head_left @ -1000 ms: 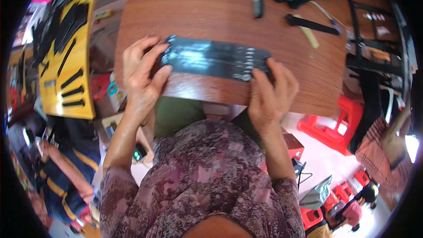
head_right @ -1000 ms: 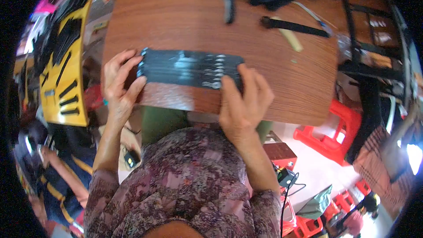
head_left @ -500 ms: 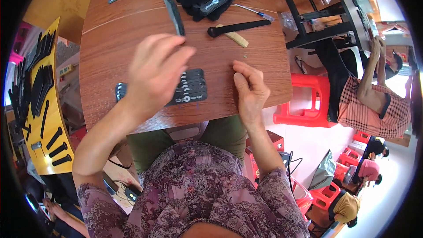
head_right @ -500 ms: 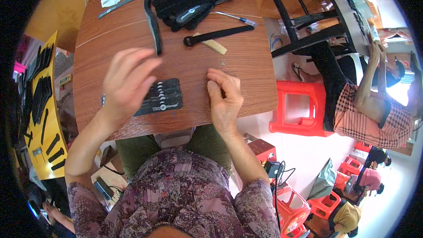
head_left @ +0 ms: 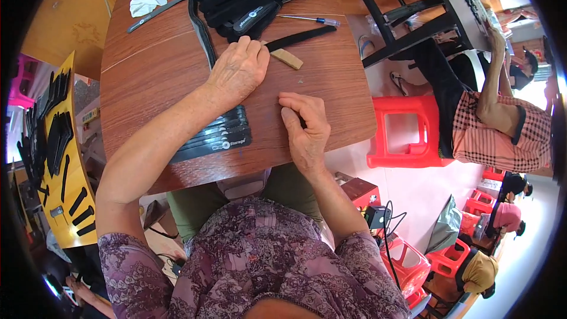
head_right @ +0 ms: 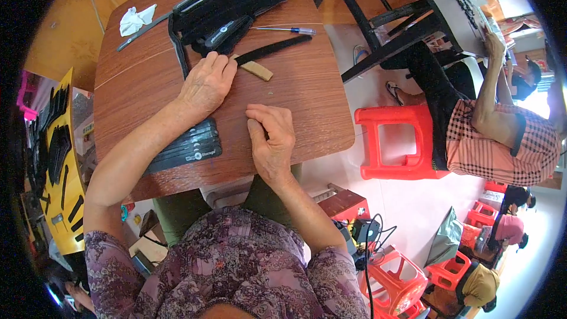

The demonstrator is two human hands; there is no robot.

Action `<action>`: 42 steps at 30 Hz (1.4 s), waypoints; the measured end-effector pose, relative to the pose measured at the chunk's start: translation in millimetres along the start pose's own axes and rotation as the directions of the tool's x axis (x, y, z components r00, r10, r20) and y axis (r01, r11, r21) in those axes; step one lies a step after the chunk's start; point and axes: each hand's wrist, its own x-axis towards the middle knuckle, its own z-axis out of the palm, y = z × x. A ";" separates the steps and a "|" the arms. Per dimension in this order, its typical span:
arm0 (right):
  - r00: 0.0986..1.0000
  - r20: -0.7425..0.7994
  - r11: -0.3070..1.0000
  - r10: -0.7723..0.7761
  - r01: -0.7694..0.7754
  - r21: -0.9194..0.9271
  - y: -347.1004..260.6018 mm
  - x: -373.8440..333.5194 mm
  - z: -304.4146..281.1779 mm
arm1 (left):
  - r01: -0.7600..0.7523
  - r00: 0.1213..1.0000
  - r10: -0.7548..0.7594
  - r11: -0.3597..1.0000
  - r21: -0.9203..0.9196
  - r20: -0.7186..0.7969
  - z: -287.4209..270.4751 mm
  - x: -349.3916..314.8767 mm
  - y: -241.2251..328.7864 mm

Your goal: The recorder is inspecting, sorting, and finishing small black textile straps at a workbench.

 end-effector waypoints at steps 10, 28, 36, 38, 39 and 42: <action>1.000 -0.014 0.998 0.004 -0.003 0.057 0.9 -2.2 1.3 | 0.386 0.912 -0.407 0.806 -0.449 0.052 -0.7 10.7 5.4; 0.787 0.213 0.724 -0.578 0.616 -0.311 -63.8 18.4 -31.4 | 0.327 0.795 -0.263 -0.574 -0.751 0.547 -146.1 -56.7 39.4; 0.743 0.498 0.810 -0.447 0.572 -0.125 -81.7 -19.2 -25.6 | 0.121 0.920 -0.354 0.664 -0.738 -0.168 -151.2 -148.0 66.2; 0.733 0.553 0.823 -0.396 0.551 -0.141 -88.9 -31.6 -23.9 | 0.142 0.909 -0.369 0.713 -0.687 -0.195 -158.6 -161.1 79.3; 0.719 0.579 0.829 -0.385 0.545 -0.126 -87.5 -33.2 -19.3 | 0.150 0.911 -0.346 0.785 -0.601 -0.224 -160.1 -164.9 80.5; 0.684 0.633 0.832 -0.364 0.544 -0.109 -92.4 -36.8 -10.2 | 0.128 0.885 -0.305 0.886 -0.447 -0.351 -146.1 -181.8 79.7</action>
